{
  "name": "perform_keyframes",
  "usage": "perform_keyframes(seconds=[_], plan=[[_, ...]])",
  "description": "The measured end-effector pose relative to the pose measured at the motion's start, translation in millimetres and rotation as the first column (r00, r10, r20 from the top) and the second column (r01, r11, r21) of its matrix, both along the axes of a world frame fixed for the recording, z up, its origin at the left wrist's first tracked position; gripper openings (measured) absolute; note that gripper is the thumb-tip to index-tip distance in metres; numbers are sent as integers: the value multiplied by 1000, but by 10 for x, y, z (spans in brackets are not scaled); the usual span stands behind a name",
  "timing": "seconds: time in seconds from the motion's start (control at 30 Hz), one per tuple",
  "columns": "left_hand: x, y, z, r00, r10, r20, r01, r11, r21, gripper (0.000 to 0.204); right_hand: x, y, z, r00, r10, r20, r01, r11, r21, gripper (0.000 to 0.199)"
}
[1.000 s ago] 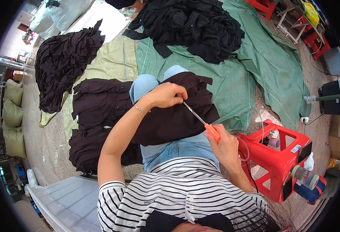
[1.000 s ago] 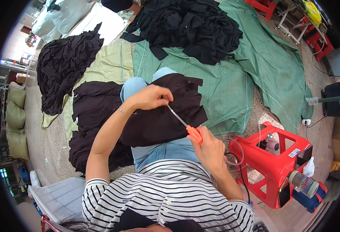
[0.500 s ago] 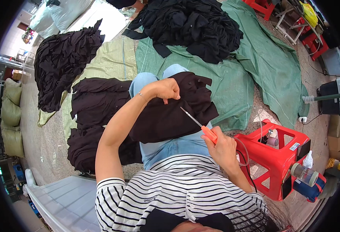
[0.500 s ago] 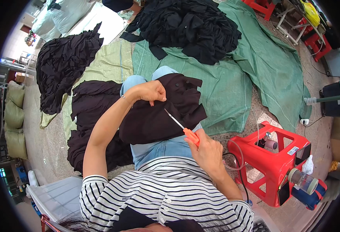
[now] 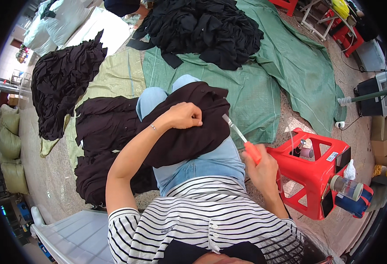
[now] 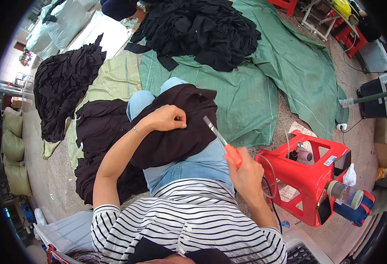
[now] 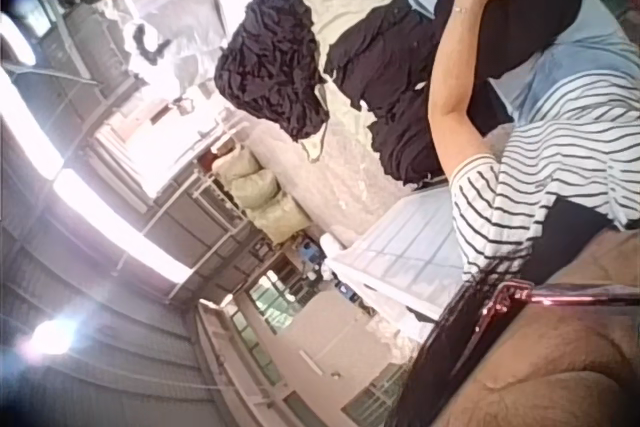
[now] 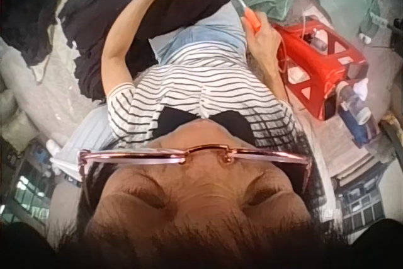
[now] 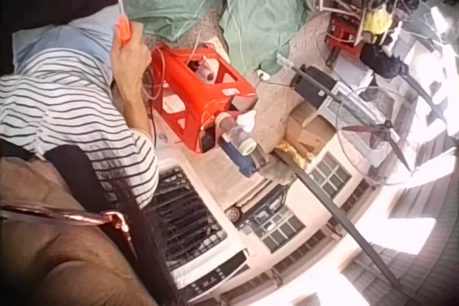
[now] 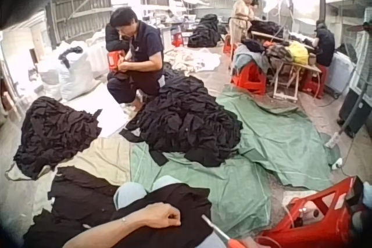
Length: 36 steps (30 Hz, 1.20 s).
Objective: Trimming loose threads from black fabric pieces using a pair of scissors.
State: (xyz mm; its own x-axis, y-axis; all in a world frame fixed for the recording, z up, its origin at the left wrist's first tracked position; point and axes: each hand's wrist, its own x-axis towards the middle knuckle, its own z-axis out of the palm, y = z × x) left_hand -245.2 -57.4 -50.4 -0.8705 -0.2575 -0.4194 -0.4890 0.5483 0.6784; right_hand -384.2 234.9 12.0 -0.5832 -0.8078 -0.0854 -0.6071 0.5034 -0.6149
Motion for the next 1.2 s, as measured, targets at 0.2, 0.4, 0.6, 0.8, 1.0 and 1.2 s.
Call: perform_keyframes(seconds=[0.2,0.4,0.6,0.8,1.0,1.2], plan=[[-429,-149,-247,793,240,-560,-594,509,-623,39,-233,-108,-225,972,-233,22,232,955,-186,29],[-793,64,-180,918,333,-215,-373,910,-181,15,-363,-60,-289,940,-338,-47,321,922,-217,27],[-664,629,139,995,-35,-93,-12,890,-456,93,-529,19,-382,917,-393,-71,373,907,-197,29],[-390,667,-71,860,-232,-455,-74,825,-561,9,-459,-93,-386,917,-395,-59,374,902,-216,30],[1098,38,1100,108,718,-688,-624,587,515,5,-568,-156,-535,943,-333,-28,314,911,-269,30],[3637,-153,1607,-459,496,-737,-631,401,664,21,-540,-313,-557,969,-247,3,240,938,-248,34]])
